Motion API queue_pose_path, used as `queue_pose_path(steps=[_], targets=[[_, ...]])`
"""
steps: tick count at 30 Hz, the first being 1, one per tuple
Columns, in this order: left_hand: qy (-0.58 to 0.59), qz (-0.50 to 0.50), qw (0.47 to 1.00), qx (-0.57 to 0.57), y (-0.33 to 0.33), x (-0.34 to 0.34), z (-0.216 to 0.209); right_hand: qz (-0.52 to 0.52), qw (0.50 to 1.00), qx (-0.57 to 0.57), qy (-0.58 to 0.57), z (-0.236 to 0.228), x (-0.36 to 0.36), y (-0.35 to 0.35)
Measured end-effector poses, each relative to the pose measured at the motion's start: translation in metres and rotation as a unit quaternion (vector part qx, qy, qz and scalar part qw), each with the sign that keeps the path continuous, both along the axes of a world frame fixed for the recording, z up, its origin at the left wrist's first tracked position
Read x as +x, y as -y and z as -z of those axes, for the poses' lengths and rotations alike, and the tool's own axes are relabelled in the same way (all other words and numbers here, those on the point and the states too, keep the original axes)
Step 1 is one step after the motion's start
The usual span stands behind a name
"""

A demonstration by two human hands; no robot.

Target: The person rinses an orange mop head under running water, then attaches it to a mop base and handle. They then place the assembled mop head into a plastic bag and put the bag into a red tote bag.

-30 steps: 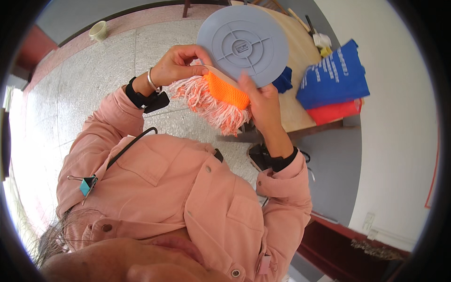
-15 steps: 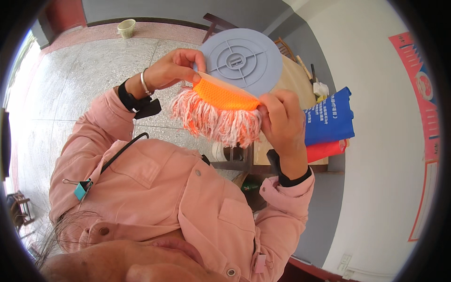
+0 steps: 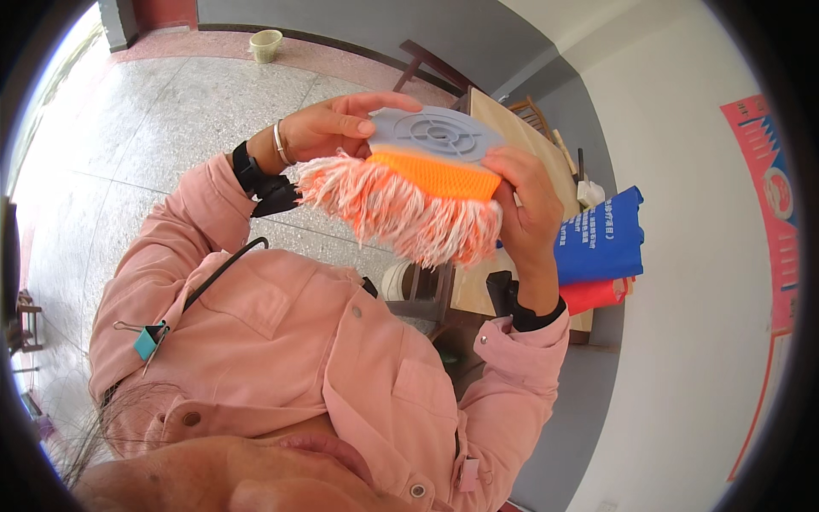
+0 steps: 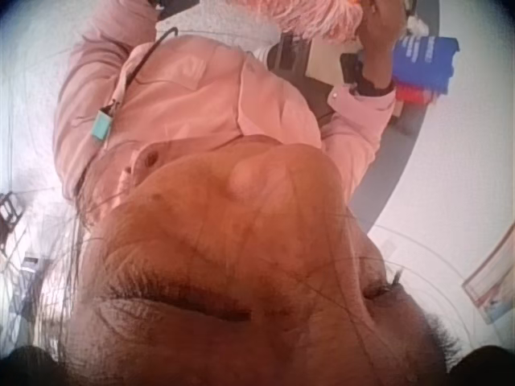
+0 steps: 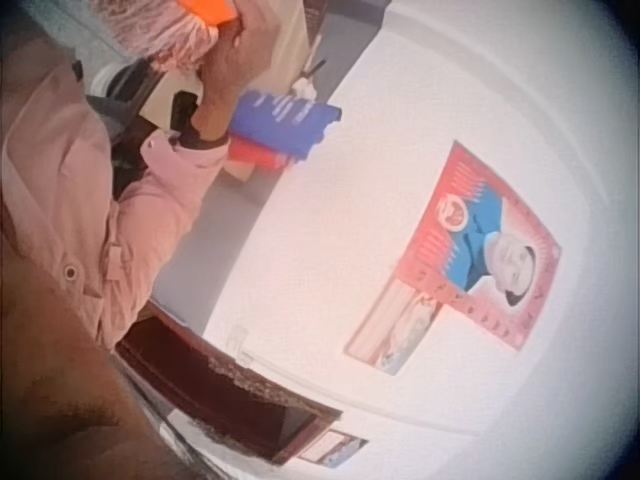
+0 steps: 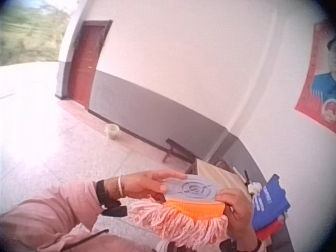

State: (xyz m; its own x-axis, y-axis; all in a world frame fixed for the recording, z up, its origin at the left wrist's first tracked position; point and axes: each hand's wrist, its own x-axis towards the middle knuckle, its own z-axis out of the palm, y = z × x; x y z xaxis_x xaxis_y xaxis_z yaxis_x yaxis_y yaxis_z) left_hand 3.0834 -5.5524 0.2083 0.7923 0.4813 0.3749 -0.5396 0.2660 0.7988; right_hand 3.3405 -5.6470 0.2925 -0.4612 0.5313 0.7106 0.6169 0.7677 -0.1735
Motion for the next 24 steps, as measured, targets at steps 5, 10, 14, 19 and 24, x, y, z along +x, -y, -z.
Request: queue_pose_path(steps=[5, 10, 14, 19, 24], targets=[[-0.141, -0.108, 0.984, 0.032, -0.01, -0.001, 0.006, -0.02, 0.998, -0.056, -0.007, 0.003, 0.011, 0.0], [-0.083, -0.021, 0.989, -0.123, -0.016, 0.046, 0.025, -0.06, 0.993, -0.105, 0.014, 0.002, 0.01, 0.0], [-0.063, -0.016, 0.992, -0.11, -0.034, 0.058, 0.025, 0.051, 0.977, -0.201, -0.044, -0.009, 0.012, 0.011], [-0.03, -0.012, 0.996, -0.088, -0.055, 0.043, 0.012, 0.15, 0.976, -0.069, 0.138, -0.022, 0.034, 0.018], [-0.107, 0.036, 0.994, 0.01, -0.057, 0.044, 0.0, 0.158, 0.96, -0.041, 0.229, -0.027, 0.037, 0.015]])
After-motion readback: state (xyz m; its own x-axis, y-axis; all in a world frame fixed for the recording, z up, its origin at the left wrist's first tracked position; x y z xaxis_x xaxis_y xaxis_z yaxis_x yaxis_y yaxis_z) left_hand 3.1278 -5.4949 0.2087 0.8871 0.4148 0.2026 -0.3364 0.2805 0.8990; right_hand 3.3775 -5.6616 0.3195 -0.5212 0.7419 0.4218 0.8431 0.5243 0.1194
